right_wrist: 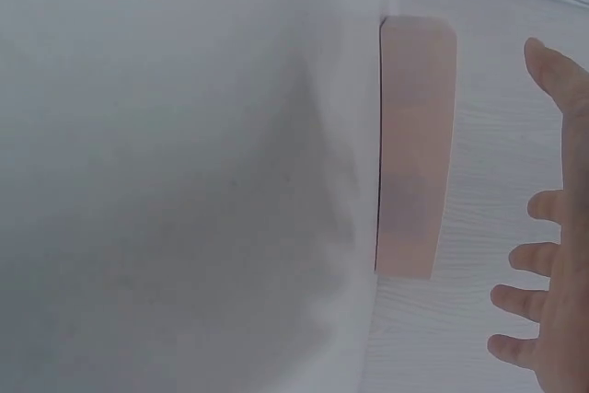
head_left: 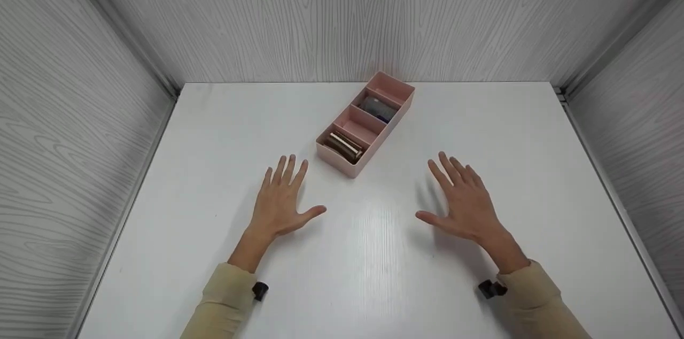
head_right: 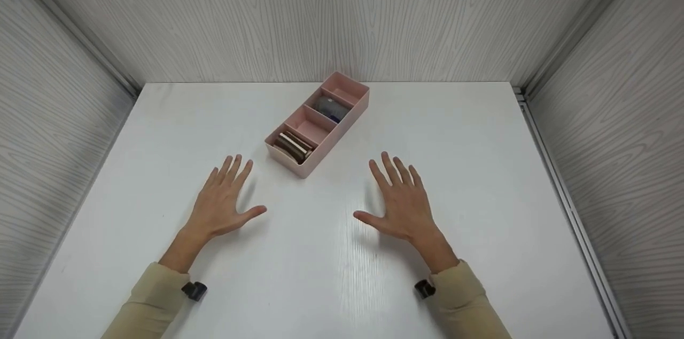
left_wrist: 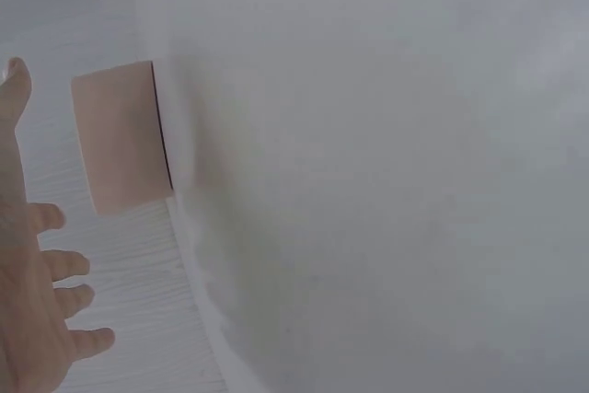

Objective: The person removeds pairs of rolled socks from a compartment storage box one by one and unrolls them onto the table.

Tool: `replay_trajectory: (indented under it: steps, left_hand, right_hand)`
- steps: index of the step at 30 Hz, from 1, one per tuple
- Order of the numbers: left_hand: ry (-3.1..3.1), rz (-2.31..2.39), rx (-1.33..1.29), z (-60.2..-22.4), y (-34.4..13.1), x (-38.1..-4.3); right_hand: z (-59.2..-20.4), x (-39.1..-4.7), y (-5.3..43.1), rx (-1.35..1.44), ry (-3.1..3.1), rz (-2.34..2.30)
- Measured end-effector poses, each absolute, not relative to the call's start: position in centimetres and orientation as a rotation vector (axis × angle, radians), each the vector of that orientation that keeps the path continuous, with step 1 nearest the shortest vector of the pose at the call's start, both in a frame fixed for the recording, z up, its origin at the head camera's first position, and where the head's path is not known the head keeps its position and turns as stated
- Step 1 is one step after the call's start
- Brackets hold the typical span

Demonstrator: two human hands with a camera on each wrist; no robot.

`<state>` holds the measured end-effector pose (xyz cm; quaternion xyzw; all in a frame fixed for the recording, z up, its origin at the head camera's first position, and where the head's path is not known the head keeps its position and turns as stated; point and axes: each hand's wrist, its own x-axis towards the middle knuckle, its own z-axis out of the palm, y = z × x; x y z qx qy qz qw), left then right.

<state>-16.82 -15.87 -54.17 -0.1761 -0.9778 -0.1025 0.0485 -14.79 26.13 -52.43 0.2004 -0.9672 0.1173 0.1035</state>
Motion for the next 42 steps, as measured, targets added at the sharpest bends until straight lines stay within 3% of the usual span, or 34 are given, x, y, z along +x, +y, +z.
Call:
replay_trajectory:
  steps: [21,42]
  left_hand:
    - [-3.007,-0.299,-0.579,-54.2,-14.8,-21.0]
    - [-3.011,-0.239,-0.646,-54.2,-14.1,-23.6]
  right_hand:
    - [-52.0,-18.4,19.5,0.857,-2.757,0.324]
    - [-51.1,-22.2,16.0,0.935,-2.722,0.338]
